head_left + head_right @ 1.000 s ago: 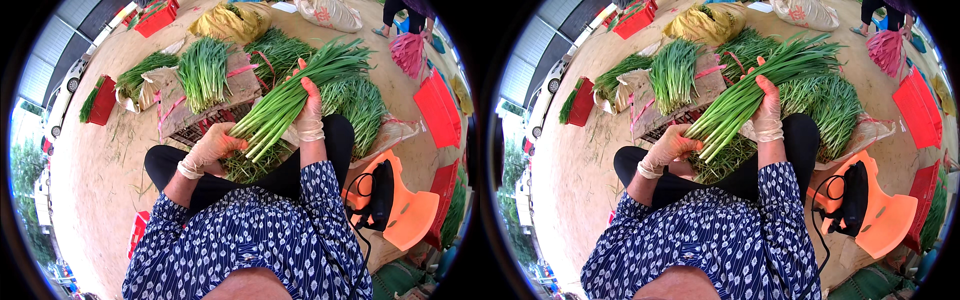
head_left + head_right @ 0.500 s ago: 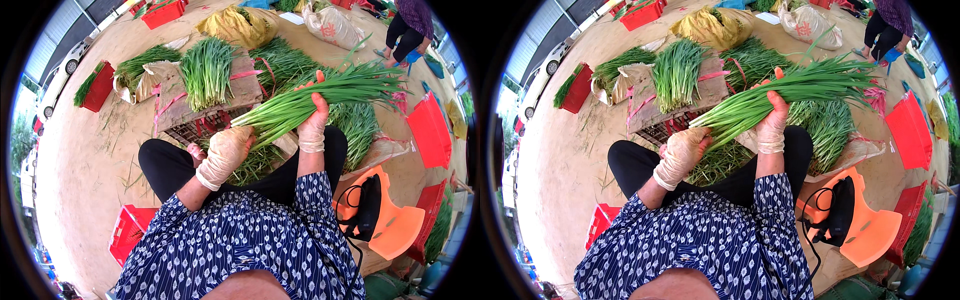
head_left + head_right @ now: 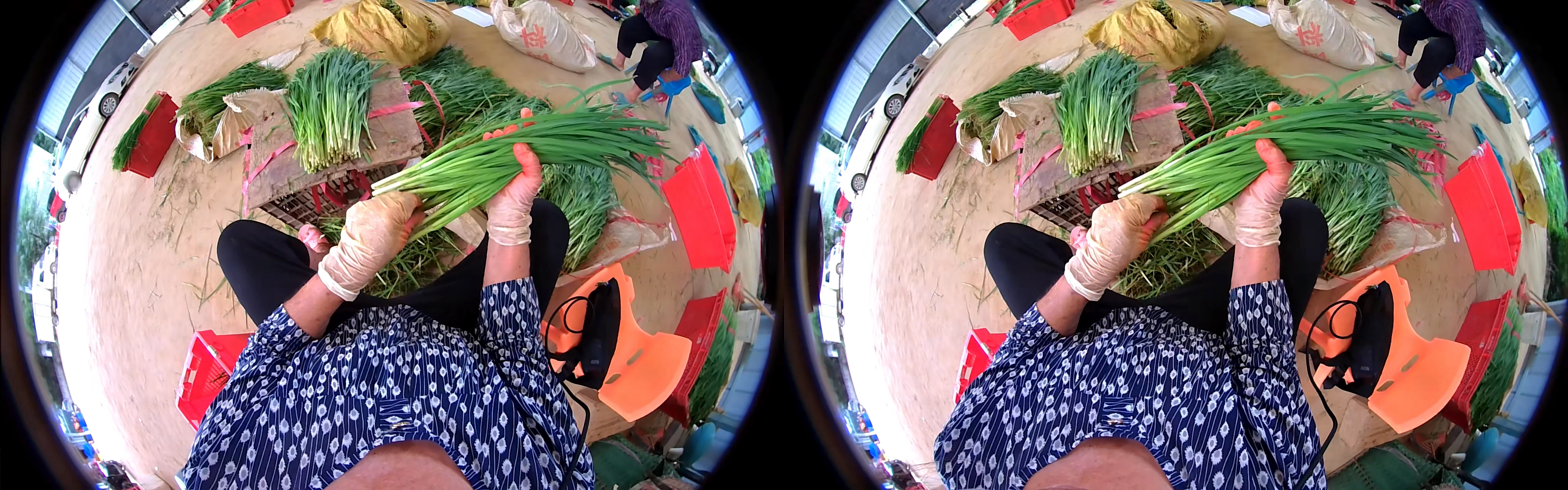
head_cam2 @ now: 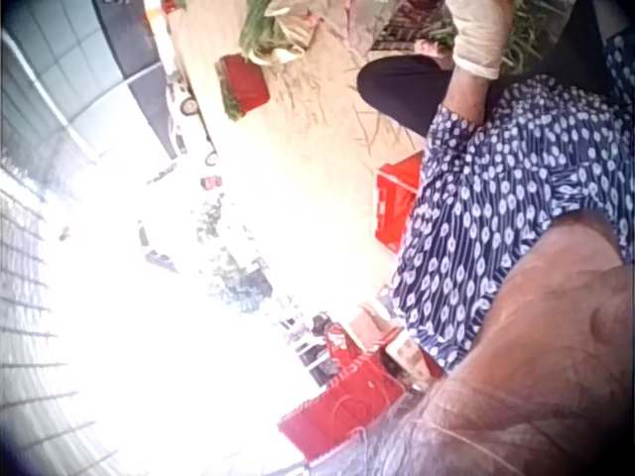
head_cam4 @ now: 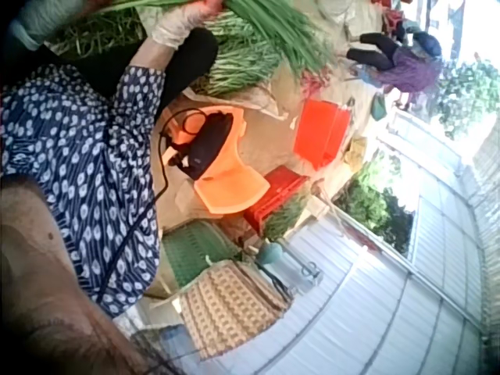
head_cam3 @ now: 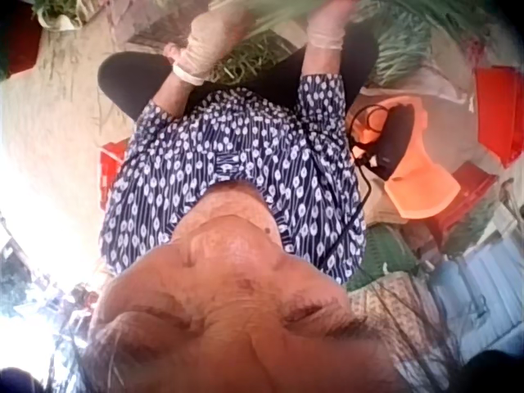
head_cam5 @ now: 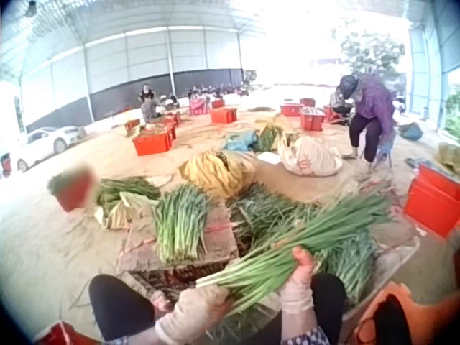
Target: The person bunches green vegetable stalks, gathers them into groups, and secures each group with a pink ribbon.
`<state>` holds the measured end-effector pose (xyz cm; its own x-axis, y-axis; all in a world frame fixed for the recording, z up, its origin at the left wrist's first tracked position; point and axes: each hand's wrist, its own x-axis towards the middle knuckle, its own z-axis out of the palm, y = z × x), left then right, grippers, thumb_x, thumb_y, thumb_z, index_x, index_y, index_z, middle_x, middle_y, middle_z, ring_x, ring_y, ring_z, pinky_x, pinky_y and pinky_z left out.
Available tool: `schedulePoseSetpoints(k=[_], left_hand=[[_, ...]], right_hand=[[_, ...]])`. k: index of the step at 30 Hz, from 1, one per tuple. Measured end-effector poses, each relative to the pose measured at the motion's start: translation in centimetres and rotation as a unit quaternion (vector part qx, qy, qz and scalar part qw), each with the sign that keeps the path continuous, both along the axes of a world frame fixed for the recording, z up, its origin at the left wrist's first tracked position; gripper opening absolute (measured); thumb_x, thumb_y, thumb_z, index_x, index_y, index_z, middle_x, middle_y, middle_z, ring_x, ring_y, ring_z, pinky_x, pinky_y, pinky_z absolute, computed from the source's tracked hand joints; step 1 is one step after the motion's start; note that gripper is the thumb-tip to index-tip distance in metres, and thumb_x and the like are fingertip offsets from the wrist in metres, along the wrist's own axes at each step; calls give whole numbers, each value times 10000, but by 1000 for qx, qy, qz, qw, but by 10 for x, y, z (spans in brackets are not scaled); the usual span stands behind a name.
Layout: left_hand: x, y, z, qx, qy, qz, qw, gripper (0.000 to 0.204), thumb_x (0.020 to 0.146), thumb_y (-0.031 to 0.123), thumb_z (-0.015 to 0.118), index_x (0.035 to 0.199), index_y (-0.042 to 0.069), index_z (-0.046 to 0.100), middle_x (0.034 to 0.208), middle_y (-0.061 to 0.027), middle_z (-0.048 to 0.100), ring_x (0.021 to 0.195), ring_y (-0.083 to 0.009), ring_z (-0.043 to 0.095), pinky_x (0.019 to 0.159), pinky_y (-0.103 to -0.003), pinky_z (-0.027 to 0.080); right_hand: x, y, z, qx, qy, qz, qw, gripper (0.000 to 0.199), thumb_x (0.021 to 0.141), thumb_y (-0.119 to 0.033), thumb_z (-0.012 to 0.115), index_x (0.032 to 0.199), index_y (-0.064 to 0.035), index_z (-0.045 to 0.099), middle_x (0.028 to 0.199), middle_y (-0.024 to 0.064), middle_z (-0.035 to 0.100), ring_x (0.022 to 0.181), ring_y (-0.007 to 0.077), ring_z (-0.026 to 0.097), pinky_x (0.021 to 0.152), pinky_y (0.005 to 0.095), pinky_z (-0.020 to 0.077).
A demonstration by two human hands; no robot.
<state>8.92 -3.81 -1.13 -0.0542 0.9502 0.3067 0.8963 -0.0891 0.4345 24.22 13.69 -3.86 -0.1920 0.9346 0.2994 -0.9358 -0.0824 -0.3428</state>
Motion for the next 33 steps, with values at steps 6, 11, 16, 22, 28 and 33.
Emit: schedulePoseSetpoints(k=[6, 11, 16, 22, 28, 33], left_hand=[[-3, -1, 14, -114, -349, -2, 930, 99, 896, 130, 654, 841, 48, 649, 679, -40, 620, 590, -174, 588, 537, -297, 429], [2, -31, 66, -179, -602, -36, 777, 144, 890, 128, 676, 786, 36, 639, 616, 36, 534, 489, -43, 429, 447, -213, 311], [8, -7, 17, -90, -386, 17, 918, 227, 928, 217, 696, 888, -5, 722, 646, 16, 580, 572, -78, 515, 520, -251, 395], [21, 39, -9, -120, -324, 81, 935, 233, 917, 201, 709, 901, -31, 725, 680, -14, 629, 582, -110, 547, 541, -280, 428], [7, 7, 39, -200, -609, -39, 767, 199, 869, 172, 733, 766, 10, 683, 634, -13, 607, 515, -67, 497, 484, -219, 366], [-14, -29, 24, -300, -521, -75, 796, 266, 917, 234, 719, 866, -27, 730, 641, 1, 599, 528, -61, 497, 490, -222, 381]], right_hand=[[3, -5, 10, -5, -5, -3, 1000, 662, 767, -46, 716, 1386, -27, 483, 977, 115, 664, 862, 282, 678, 844, 466, 577], [3, 2, 6, 8, -37, -58, 998, 608, 758, -12, 716, 1335, -15, 524, 979, 142, 677, 841, 294, 683, 812, 459, 583], [-10, -10, 13, 22, -63, -65, 996, 592, 751, 64, 715, 1314, 1, 543, 1014, 143, 680, 880, 285, 688, 821, 449, 582], [-21, -25, 12, 75, -177, -58, 980, 658, 759, 45, 699, 1384, 13, 494, 1109, 151, 671, 907, 265, 677, 857, 417, 562], [-18, -16, 11, 27, -166, -156, 973, 564, 772, 118, 683, 1310, -8, 574, 1274, 99, 622, 974, 203, 662, 869, 375, 561], [-11, 1, 2, -109, -141, -201, 963, 439, 788, 104, 660, 1213, -4, 644, 1107, 82, 693, 950, 231, 666, 877, 394, 548]])
